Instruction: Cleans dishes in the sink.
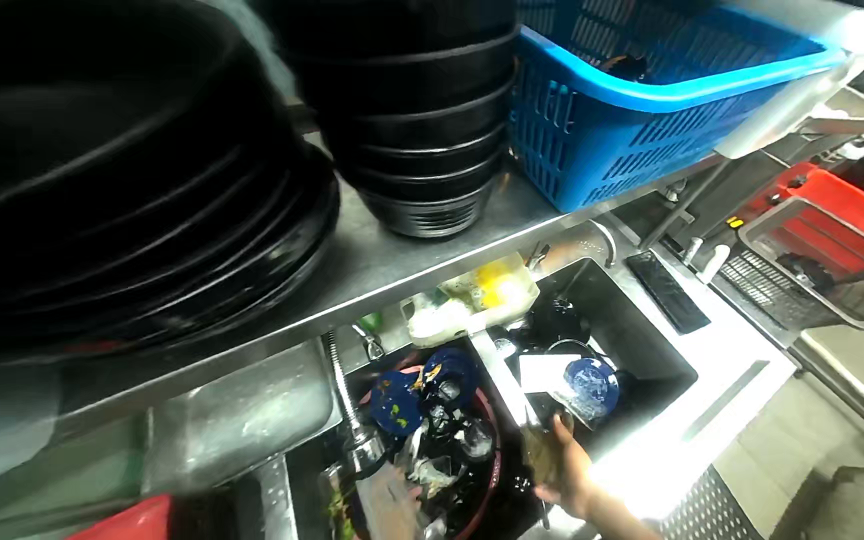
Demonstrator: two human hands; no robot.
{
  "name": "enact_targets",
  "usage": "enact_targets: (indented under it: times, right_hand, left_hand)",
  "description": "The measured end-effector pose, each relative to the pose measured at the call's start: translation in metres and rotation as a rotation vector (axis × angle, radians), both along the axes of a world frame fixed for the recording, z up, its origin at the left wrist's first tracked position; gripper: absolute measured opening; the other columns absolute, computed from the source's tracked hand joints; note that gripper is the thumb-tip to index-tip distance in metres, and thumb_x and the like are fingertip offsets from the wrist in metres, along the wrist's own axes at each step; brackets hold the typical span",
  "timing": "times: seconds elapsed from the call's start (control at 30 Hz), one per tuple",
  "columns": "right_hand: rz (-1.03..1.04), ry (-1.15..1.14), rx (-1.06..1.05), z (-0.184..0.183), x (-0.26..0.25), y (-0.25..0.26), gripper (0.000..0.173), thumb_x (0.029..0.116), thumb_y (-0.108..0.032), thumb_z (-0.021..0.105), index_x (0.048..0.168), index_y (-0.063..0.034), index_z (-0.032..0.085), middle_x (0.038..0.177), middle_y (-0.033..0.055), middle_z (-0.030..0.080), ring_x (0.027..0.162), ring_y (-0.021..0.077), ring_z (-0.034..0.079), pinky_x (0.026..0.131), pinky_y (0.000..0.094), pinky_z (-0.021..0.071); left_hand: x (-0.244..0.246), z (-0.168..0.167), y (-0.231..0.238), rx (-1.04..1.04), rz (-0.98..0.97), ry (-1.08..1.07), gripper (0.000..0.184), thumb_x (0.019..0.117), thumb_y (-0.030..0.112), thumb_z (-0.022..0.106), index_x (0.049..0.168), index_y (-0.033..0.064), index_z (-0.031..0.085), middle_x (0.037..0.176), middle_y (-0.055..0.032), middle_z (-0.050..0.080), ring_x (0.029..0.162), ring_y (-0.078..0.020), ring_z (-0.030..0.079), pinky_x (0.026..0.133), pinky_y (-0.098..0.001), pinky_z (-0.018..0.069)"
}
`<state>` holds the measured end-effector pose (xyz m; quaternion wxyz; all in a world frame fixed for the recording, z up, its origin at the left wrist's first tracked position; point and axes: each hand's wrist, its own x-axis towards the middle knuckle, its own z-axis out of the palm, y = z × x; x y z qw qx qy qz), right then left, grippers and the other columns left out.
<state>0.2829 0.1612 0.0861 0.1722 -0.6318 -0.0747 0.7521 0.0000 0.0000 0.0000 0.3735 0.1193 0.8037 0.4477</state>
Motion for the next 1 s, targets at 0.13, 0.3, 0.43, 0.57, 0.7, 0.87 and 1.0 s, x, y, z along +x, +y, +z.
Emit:
enact_targets:
  times: [0.13,0.3,0.43,0.57,0.7,0.87,1.0]
  right_hand:
    - [0.236,0.091,0.090,0.030,-0.027,-0.020,0.097,0.0866,-0.093,0.019,0.148,-0.0249,0.051,0.133,0.0160,0.066,0.118,0.0419,0.064,0.088,0.0730,0.0526]
    - [0.312,0.189,0.164,0.054,-0.071,-0.041,0.067,0.1028,-0.067,0.038,0.139,-0.0136,0.057,0.121,0.0179,0.070,0.106,0.0389,0.070,0.084,0.0649,0.0587]
    - [0.601,0.120,0.606,0.069,-0.125,-0.053,0.034,0.1012,-0.033,0.064,0.123,-0.0069,0.069,0.107,0.0124,0.075,0.095,0.0252,0.073,0.084,0.0480,0.0624]
    - [1.070,-0.265,1.142,0.080,-0.187,-0.085,0.053,0.0951,-0.023,0.063,0.148,-0.0177,0.055,0.137,0.0072,0.065,0.125,0.0199,0.063,0.108,0.0457,0.0529]
    - [1.360,-0.186,1.498,0.069,-0.209,-0.148,0.035,0.1023,-0.028,0.056,0.133,-0.0194,0.069,0.136,0.0033,0.067,0.132,0.0184,0.059,0.116,0.0422,0.0455]
    - [1.384,-0.401,1.330,0.073,-0.219,-0.118,0.027,0.0948,-0.034,0.065,0.110,-0.0144,0.076,0.112,0.0083,0.075,0.111,0.0237,0.069,0.101,0.0472,0.0554]
    - [1.129,-0.602,1.092,0.079,-0.240,-0.116,0.051,0.0904,-0.043,0.067,0.129,-0.0093,0.065,0.127,0.0137,0.067,0.121,0.0300,0.064,0.105,0.0517,0.0524]
  left_hand:
    - [0.022,0.030,-0.036,0.077,-0.298,0.537,0.038,0.1046,0.028,0.052,0.122,-0.0026,0.067,0.115,-0.0219,0.070,0.110,-0.0319,0.068,0.100,-0.0530,0.0534]
    - [0.018,0.075,-0.064,0.199,-0.166,0.643,0.023,0.0950,0.026,0.070,0.095,0.0036,0.072,0.101,-0.0130,0.071,0.098,-0.0218,0.069,0.089,-0.0434,0.0582]
    - [-0.006,0.096,-0.070,0.267,-0.060,0.352,0.078,0.0810,-0.001,0.073,0.152,0.0014,0.042,0.157,-0.0171,0.044,0.143,-0.0268,0.046,0.114,-0.0468,0.0453]
    - [-0.004,0.124,-0.058,0.402,0.392,-0.452,0.060,0.0866,-0.008,0.055,0.145,0.0043,0.047,0.130,-0.0207,0.061,0.105,-0.0336,0.067,0.080,-0.0538,0.0601]
    - [-0.016,0.127,-0.058,0.592,0.553,-0.557,0.029,0.1070,0.021,0.050,0.128,0.0041,0.060,0.109,-0.0111,0.070,0.096,-0.0201,0.068,0.084,-0.0414,0.0580]
    - [-0.005,0.137,-0.083,0.596,0.573,-0.672,0.038,0.1109,0.026,0.040,0.142,0.0044,0.046,0.120,-0.0211,0.065,0.099,-0.0314,0.070,0.085,-0.0504,0.0599]
    - [0.007,0.149,-0.072,0.554,0.561,-0.611,0.041,0.1088,0.030,0.049,0.140,0.0054,0.039,0.117,-0.0200,0.062,0.095,-0.0308,0.068,0.081,-0.0498,0.0594]
